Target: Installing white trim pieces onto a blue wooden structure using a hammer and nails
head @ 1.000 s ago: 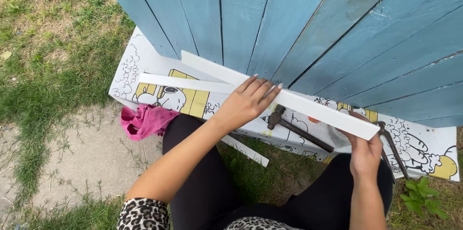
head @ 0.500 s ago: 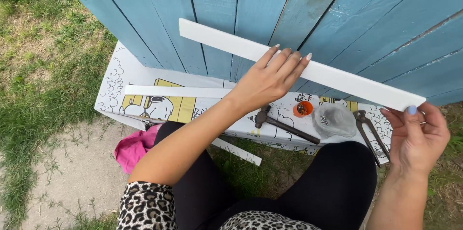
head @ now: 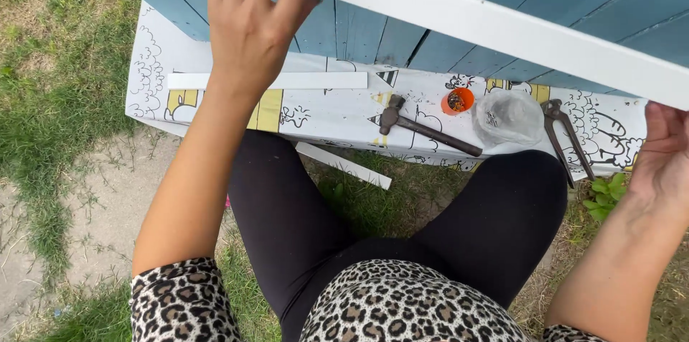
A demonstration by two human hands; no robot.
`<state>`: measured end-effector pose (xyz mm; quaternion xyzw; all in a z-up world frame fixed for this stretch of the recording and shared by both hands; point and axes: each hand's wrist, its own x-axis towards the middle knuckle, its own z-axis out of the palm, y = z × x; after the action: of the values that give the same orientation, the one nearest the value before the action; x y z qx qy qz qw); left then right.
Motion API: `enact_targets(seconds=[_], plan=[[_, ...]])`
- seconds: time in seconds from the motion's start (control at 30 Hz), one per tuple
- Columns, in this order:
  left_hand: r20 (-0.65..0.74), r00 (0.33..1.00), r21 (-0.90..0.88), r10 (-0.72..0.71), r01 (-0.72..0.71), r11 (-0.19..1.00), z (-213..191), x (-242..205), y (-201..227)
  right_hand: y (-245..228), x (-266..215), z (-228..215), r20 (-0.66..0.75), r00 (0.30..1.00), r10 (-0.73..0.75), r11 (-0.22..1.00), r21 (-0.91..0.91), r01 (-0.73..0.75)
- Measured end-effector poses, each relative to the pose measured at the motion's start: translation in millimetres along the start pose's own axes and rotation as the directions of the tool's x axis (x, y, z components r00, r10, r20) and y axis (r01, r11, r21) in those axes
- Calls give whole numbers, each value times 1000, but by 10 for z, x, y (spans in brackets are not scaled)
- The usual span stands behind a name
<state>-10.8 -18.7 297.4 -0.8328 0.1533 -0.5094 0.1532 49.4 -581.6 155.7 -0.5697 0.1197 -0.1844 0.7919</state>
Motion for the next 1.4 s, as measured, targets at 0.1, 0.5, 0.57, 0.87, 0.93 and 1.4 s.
enact_targets(seconds=[0.1,0.5,0.57,0.87,0.93,1.4], plan=[[104,990,-187,92,-71,980,-56,-366,138,106,-569,637,137,989,46,999,-8,-46],[714,695,-256,-84,371,892,604,-2652,-149,3024,-2546,931,498,235,835,260,-732,630],[786,595,-214,-167,515,830,873,-2882,-142,4166,-2457,821,631,317,708,89,-525,846],[708,625,-97,-328,547,832,1176,-3111,-22,4636,-2243,505,393,165,905,159,-669,726],[700,636,-103,-327,542,834,1076,-2976,76,4191,-2322,738,418,214,883,165,-703,691],[677,570,-400,-465,816,418,-237,-3340,1577,4732,-2044,769,216,359,908,-94,-729,678]])
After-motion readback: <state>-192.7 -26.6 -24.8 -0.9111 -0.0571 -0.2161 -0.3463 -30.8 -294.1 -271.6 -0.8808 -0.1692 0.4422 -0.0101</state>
